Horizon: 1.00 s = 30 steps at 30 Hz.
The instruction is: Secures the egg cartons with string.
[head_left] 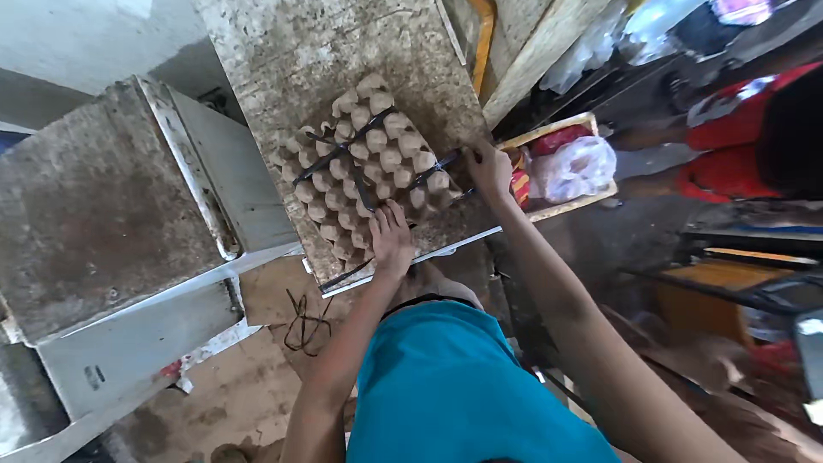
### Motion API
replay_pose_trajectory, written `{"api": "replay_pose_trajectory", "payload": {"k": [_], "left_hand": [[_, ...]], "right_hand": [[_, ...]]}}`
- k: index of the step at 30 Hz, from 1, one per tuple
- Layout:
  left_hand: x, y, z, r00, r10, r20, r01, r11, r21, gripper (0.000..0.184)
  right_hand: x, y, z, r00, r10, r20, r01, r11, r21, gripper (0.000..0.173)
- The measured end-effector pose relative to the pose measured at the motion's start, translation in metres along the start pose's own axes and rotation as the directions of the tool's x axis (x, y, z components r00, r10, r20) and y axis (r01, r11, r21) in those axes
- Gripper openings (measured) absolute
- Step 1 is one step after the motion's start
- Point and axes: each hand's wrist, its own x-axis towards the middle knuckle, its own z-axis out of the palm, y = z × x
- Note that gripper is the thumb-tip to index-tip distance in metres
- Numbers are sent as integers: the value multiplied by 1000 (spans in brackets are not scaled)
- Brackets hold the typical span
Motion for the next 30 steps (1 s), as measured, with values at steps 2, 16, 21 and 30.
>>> {"api": "replay_pose_trajectory", "payload": {"k": [2, 16, 21, 30], "left_hand": [[6, 0, -17, 985, 28, 171, -30, 999, 13, 101], [11, -8, -1, 989, 141, -32, -136, 982, 129, 97], [18, 4, -11, 991, 131, 2, -129, 972, 197, 67], [7, -6, 34, 969, 85, -233, -93, 995, -25, 93]], "right_hand": [[-16, -2, 5, 998, 67, 15, -66, 994, -91, 42], [-244, 270, -47, 805, 520, 285, -576, 800, 166, 52], [-209, 111, -69, 956, 287, -66, -287, 958, 0, 80], [-41, 7, 37, 924, -379, -48, 382, 914, 135, 52]]}}
